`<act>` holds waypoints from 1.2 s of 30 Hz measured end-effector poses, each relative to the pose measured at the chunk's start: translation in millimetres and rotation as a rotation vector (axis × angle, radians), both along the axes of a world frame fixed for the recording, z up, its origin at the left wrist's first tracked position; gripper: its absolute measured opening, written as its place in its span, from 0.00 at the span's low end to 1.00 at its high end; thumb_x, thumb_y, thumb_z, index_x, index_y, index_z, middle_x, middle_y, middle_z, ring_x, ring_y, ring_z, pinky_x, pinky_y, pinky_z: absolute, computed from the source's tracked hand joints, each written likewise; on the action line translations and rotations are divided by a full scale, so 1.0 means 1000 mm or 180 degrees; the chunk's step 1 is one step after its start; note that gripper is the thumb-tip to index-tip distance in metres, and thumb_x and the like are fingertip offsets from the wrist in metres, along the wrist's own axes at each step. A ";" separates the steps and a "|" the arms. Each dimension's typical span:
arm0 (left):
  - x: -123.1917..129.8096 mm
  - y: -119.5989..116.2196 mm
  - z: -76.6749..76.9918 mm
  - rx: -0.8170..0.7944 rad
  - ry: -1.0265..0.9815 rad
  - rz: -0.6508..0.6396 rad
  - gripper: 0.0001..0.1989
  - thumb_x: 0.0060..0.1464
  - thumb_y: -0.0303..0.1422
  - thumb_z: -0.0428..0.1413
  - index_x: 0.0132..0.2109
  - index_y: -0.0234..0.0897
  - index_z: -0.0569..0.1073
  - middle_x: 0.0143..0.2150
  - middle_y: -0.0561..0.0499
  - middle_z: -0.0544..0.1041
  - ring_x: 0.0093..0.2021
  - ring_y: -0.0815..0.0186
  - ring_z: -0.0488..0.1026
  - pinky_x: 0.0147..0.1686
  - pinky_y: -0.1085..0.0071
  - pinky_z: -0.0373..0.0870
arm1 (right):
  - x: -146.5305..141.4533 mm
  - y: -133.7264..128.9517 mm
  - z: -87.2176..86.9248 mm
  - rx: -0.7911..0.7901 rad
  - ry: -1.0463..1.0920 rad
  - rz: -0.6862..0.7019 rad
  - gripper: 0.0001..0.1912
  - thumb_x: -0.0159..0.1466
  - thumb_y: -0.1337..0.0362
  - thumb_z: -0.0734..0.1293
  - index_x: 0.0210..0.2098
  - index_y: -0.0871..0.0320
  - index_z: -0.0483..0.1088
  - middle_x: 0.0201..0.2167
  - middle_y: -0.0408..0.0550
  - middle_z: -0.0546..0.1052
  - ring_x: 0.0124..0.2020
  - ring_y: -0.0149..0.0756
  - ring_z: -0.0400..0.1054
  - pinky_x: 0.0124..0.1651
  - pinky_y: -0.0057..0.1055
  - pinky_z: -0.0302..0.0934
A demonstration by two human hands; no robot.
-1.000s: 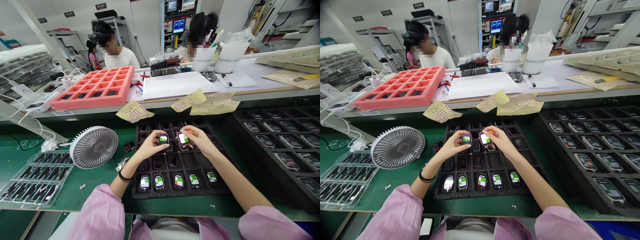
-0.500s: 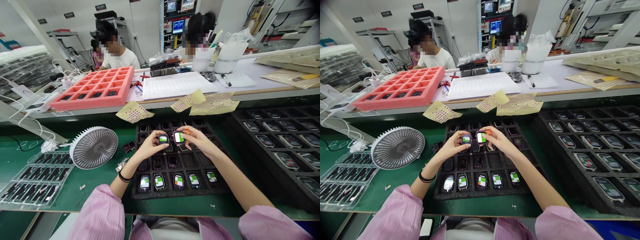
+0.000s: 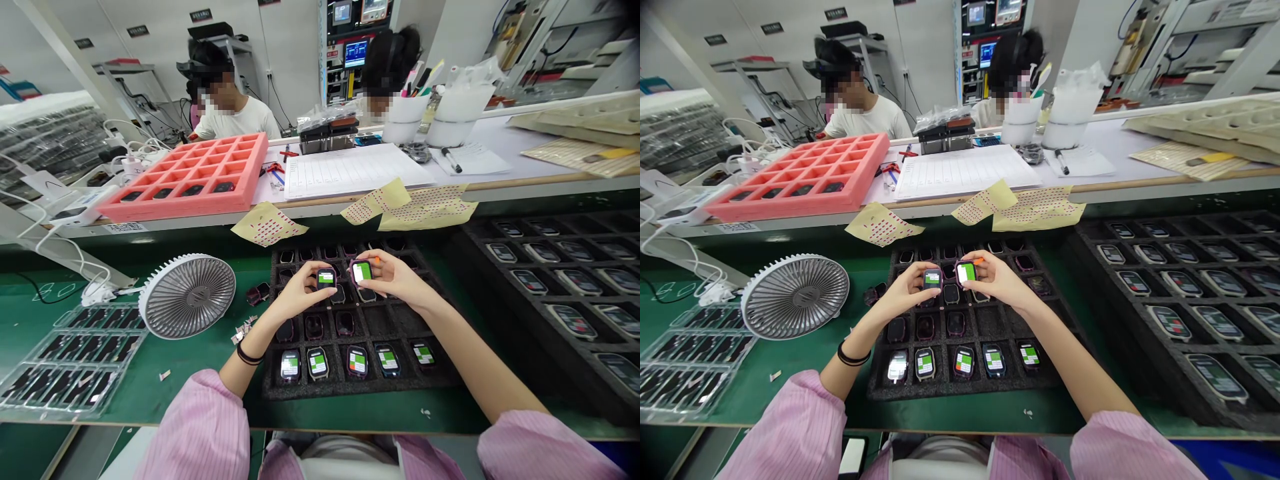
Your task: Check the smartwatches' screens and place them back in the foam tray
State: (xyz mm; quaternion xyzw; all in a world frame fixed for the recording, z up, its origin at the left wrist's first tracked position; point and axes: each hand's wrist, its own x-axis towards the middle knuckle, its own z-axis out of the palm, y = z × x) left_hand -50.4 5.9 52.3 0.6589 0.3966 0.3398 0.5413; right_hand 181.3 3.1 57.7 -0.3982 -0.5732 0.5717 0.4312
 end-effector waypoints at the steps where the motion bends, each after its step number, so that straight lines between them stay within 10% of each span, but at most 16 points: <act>1: 0.000 0.000 0.000 0.0014 0.0012 -0.0002 0.23 0.49 0.34 0.63 0.50 0.36 0.65 0.50 0.46 0.70 0.39 0.69 0.70 0.32 0.76 0.65 | 0.000 0.000 0.000 0.0006 -0.0001 0.0001 0.26 0.47 0.61 0.77 0.42 0.56 0.66 0.39 0.50 0.75 0.35 0.38 0.72 0.17 0.20 0.54; 12: 0.001 -0.002 -0.001 0.0112 0.0162 -0.0087 0.29 0.45 0.30 0.64 0.54 0.37 0.63 0.51 0.44 0.70 0.42 0.67 0.73 0.30 0.77 0.67 | -0.004 0.002 -0.005 -0.0297 0.0106 -0.0674 0.20 0.50 0.53 0.76 0.34 0.57 0.68 0.23 0.40 0.73 0.17 0.25 0.64 0.15 0.21 0.47; 29: 0.005 -0.008 0.002 0.0451 0.0275 0.0078 0.26 0.48 0.28 0.62 0.54 0.36 0.65 0.47 0.46 0.73 0.36 0.69 0.73 0.34 0.74 0.70 | -0.003 0.000 -0.004 -0.0173 0.0181 -0.0574 0.19 0.54 0.53 0.73 0.39 0.57 0.70 0.29 0.45 0.75 0.21 0.28 0.68 0.15 0.21 0.50; 36: 0.010 -0.015 0.005 0.1822 0.0613 0.0230 0.22 0.51 0.32 0.63 0.52 0.38 0.68 0.49 0.43 0.72 0.48 0.60 0.71 0.43 0.65 0.73 | -0.022 -0.013 -0.003 -0.0168 0.0004 -0.0380 0.21 0.57 0.48 0.69 0.41 0.57 0.71 0.27 0.42 0.70 0.22 0.29 0.67 0.18 0.24 0.58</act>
